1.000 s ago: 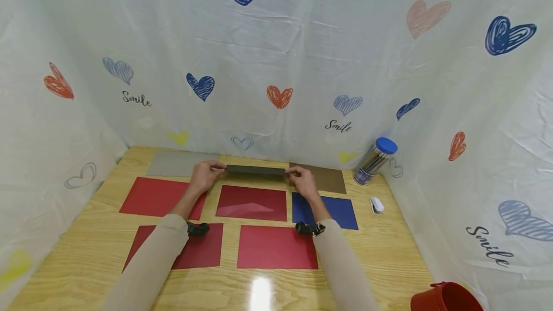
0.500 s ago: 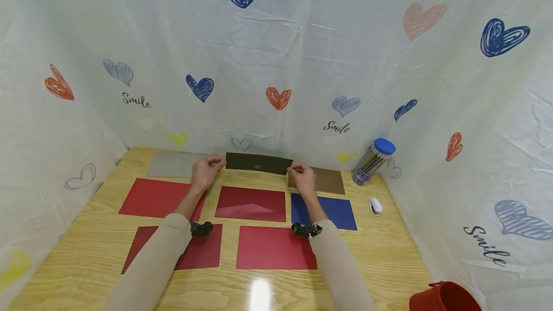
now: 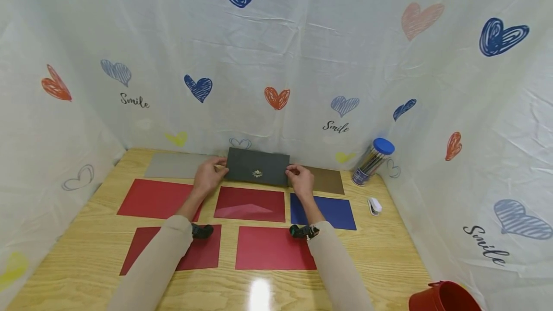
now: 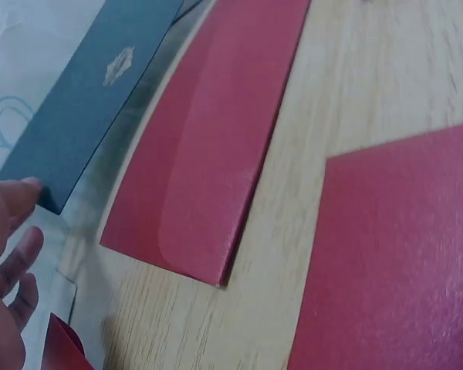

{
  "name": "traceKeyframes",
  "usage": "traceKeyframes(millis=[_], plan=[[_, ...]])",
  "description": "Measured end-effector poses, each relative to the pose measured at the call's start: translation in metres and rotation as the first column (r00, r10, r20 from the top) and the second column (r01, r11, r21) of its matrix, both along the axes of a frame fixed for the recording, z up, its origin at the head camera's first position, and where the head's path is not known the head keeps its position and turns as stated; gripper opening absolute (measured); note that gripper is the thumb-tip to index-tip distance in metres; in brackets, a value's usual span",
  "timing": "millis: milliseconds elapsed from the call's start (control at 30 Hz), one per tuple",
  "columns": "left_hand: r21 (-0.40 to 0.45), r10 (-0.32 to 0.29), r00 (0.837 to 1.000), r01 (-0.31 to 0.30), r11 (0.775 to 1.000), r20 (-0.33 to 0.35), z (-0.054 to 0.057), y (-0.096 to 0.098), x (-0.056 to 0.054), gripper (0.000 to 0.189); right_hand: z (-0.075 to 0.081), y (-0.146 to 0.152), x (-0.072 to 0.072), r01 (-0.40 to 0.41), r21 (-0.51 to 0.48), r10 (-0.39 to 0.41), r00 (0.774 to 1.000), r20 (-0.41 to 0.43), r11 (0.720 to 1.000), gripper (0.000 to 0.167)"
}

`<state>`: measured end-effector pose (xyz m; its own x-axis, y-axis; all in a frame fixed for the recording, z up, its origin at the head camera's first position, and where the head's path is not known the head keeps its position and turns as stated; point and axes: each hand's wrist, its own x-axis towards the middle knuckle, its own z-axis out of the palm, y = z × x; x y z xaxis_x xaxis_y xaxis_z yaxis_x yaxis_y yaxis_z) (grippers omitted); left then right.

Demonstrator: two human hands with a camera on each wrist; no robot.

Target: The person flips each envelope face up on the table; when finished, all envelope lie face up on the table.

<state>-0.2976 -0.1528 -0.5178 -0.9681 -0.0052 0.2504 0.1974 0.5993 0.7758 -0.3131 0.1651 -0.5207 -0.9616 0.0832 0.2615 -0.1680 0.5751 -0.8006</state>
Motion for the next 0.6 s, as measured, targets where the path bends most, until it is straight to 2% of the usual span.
traceKeyframes(millis=[100, 233, 333, 433, 600], plan=[[-0.085, -0.018, 1.000, 0.020, 0.996, 0.023, -0.0002, 0.0000, -0.0012, 0.048, -0.0024, 0.0010, 0.0006, -0.094, 0.088, 0.091, 0.995, 0.037, 0.992, 0.023], [-0.212, -0.026, 0.997, 0.041, 0.977, 0.072, 0.0007, -0.0012, -0.0014, 0.055, -0.0058, 0.0020, 0.0013, -0.188, 0.244, 0.177, 0.982, 0.067, 0.951, 0.037], [-0.288, -0.023, 0.994, 0.054, 0.956, 0.110, 0.0020, -0.0012, -0.0006, 0.053, -0.0077, 0.0022, 0.0016, -0.209, 0.348, 0.192, 0.978, 0.082, 0.914, 0.041], [-0.328, -0.023, 0.991, 0.066, 0.942, 0.132, 0.0027, -0.0006, 0.0000, 0.050, -0.0090, 0.0021, 0.0014, -0.207, 0.421, 0.187, 0.978, 0.089, 0.883, 0.041], [-0.388, -0.019, 0.991, 0.069, 0.919, 0.133, 0.0017, 0.0010, 0.0003, 0.044, -0.0099, 0.0044, 0.0025, -0.209, 0.451, 0.184, 0.978, 0.100, 0.868, 0.037]])
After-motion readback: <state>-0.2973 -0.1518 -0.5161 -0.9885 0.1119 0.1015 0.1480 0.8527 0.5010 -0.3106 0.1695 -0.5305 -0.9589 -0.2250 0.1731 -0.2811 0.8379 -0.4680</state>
